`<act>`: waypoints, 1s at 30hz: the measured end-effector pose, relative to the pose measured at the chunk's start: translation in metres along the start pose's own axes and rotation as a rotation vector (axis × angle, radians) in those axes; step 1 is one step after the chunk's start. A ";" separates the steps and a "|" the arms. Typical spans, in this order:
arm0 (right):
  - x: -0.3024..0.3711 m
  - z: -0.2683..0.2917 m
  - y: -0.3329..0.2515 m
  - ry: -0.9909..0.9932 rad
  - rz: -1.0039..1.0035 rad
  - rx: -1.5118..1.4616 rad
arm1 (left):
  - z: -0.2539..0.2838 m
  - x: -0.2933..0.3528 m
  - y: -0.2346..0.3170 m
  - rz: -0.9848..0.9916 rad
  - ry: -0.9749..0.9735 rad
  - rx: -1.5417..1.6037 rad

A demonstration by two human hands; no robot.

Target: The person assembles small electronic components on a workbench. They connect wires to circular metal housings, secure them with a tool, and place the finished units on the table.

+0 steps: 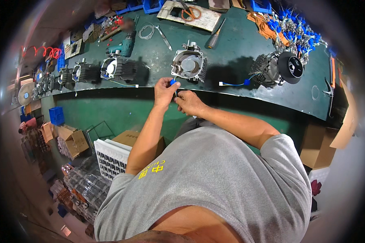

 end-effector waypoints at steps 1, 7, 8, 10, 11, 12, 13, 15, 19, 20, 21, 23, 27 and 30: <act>-0.001 0.005 0.001 0.025 0.011 0.021 | -0.003 0.002 -0.003 0.050 -0.007 0.019; -0.005 0.016 -0.007 0.187 0.253 0.191 | -0.007 0.027 -0.010 0.348 -0.111 0.320; -0.005 0.014 -0.007 0.178 0.225 0.190 | -0.006 0.028 -0.011 0.366 -0.113 0.343; -0.006 0.012 -0.008 0.175 0.212 0.223 | -0.007 0.026 -0.013 0.401 -0.119 0.391; -0.007 0.011 -0.008 0.181 0.227 0.258 | -0.008 0.026 -0.013 0.404 -0.134 0.411; -0.007 0.011 -0.009 0.186 0.241 0.294 | -0.009 0.025 -0.014 0.408 -0.149 0.432; -0.005 0.009 -0.015 0.200 0.300 0.350 | -0.009 0.024 -0.016 0.410 -0.160 0.452; 0.000 0.007 -0.027 0.227 0.419 0.463 | -0.012 0.022 -0.020 0.393 -0.128 0.513; 0.002 0.004 -0.030 0.216 0.391 0.530 | -0.019 0.021 -0.024 0.434 -0.114 0.630; 0.002 0.004 -0.030 0.213 0.427 0.532 | -0.022 0.021 -0.026 0.462 -0.157 0.653; 0.002 0.003 -0.030 0.209 0.464 0.534 | -0.023 0.020 -0.026 0.490 -0.200 0.677; -0.005 0.000 -0.014 0.145 0.418 0.423 | -0.023 0.019 -0.025 0.514 -0.256 0.680; -0.011 -0.005 0.002 -0.003 0.159 0.183 | -0.017 0.018 -0.023 0.492 -0.266 0.608; -0.018 -0.007 0.008 -0.043 0.133 0.150 | -0.018 0.016 -0.026 0.475 -0.246 0.609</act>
Point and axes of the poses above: each hand's wrist, its own x-axis away from the middle knuckle, its own z-axis out of the back of the hand, y = z × x, the point moved 9 cm from there along -x, towards the middle knuckle, and after that the axes turned 10 degrees about y, right-handed, at the moved point
